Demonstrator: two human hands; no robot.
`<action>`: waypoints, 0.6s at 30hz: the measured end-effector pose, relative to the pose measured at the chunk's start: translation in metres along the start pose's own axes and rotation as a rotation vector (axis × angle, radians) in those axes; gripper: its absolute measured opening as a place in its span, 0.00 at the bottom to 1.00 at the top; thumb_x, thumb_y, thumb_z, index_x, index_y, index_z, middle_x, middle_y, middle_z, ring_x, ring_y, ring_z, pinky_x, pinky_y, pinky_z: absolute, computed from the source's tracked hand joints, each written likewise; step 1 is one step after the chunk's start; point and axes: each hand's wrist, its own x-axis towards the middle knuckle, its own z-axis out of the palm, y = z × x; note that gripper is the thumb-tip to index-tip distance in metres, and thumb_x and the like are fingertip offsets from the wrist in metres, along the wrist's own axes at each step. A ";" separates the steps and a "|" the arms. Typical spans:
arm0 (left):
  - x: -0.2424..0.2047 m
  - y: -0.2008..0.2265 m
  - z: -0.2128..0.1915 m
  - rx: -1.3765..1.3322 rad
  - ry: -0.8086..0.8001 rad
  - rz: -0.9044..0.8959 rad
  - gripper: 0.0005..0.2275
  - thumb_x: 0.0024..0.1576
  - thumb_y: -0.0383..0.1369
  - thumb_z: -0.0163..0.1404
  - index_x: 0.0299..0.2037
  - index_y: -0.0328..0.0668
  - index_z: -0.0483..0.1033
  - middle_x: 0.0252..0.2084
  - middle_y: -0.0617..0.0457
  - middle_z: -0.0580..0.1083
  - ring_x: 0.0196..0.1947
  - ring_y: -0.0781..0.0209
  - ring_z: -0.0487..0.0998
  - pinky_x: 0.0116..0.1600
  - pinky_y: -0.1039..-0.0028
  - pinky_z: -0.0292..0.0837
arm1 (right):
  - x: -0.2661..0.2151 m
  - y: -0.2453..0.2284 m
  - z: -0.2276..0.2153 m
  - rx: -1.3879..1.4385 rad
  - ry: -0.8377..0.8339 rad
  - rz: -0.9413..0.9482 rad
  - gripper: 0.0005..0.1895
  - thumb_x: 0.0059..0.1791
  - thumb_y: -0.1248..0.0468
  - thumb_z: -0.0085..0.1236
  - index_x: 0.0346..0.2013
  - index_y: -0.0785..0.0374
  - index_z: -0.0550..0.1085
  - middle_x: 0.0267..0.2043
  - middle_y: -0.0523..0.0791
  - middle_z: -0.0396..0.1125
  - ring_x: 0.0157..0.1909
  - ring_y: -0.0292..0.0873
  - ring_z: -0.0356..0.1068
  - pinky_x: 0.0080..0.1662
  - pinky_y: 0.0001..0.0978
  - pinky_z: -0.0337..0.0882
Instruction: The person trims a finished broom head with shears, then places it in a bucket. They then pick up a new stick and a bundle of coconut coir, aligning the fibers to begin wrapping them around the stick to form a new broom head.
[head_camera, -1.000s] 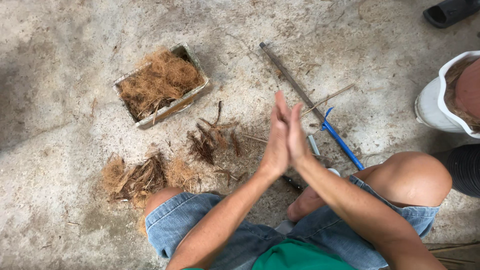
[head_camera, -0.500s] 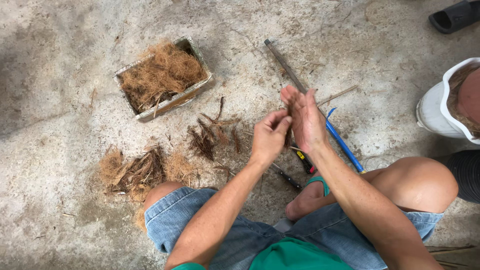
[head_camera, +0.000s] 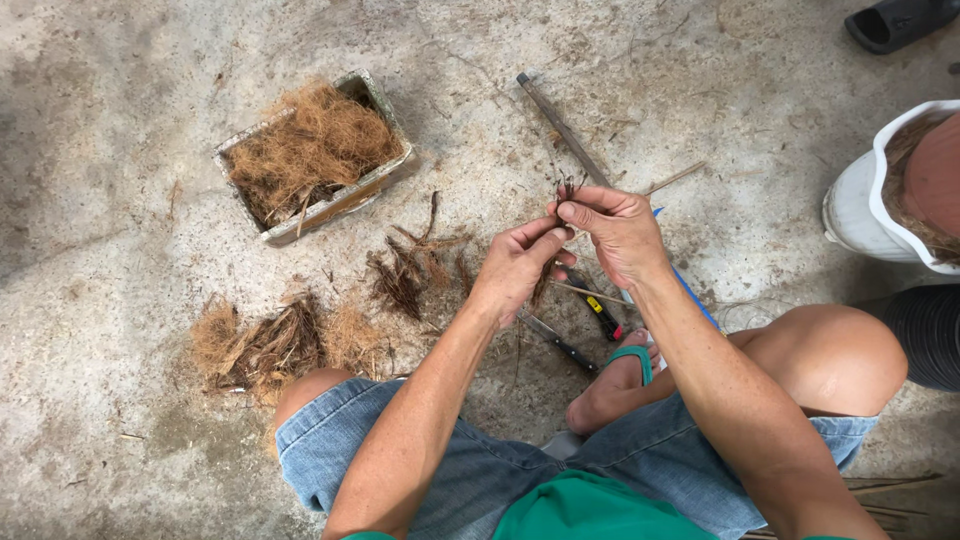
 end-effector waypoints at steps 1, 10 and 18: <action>-0.001 0.000 0.000 0.070 -0.006 0.021 0.12 0.62 0.30 0.51 0.53 0.35 0.78 0.37 0.59 0.79 0.31 0.71 0.76 0.34 0.78 0.73 | 0.000 0.001 0.000 0.006 -0.006 -0.002 0.13 0.50 0.72 0.66 0.49 0.71 0.79 0.45 0.50 0.76 0.46 0.41 0.75 0.51 0.34 0.75; -0.006 0.008 -0.007 0.474 0.069 0.052 0.11 0.67 0.35 0.50 0.44 0.38 0.83 0.25 0.58 0.70 0.23 0.70 0.62 0.27 0.78 0.59 | 0.001 0.011 -0.003 -0.034 -0.038 -0.048 0.17 0.49 0.71 0.66 0.53 0.70 0.77 0.48 0.48 0.76 0.49 0.39 0.75 0.55 0.34 0.75; -0.001 0.046 -0.045 -0.073 0.303 0.207 0.11 0.61 0.33 0.51 0.51 0.39 0.80 0.39 0.50 0.80 0.31 0.66 0.79 0.35 0.74 0.80 | 0.020 0.058 -0.032 -0.544 0.045 0.191 0.17 0.52 0.59 0.62 0.53 0.64 0.79 0.46 0.46 0.78 0.45 0.36 0.74 0.50 0.30 0.73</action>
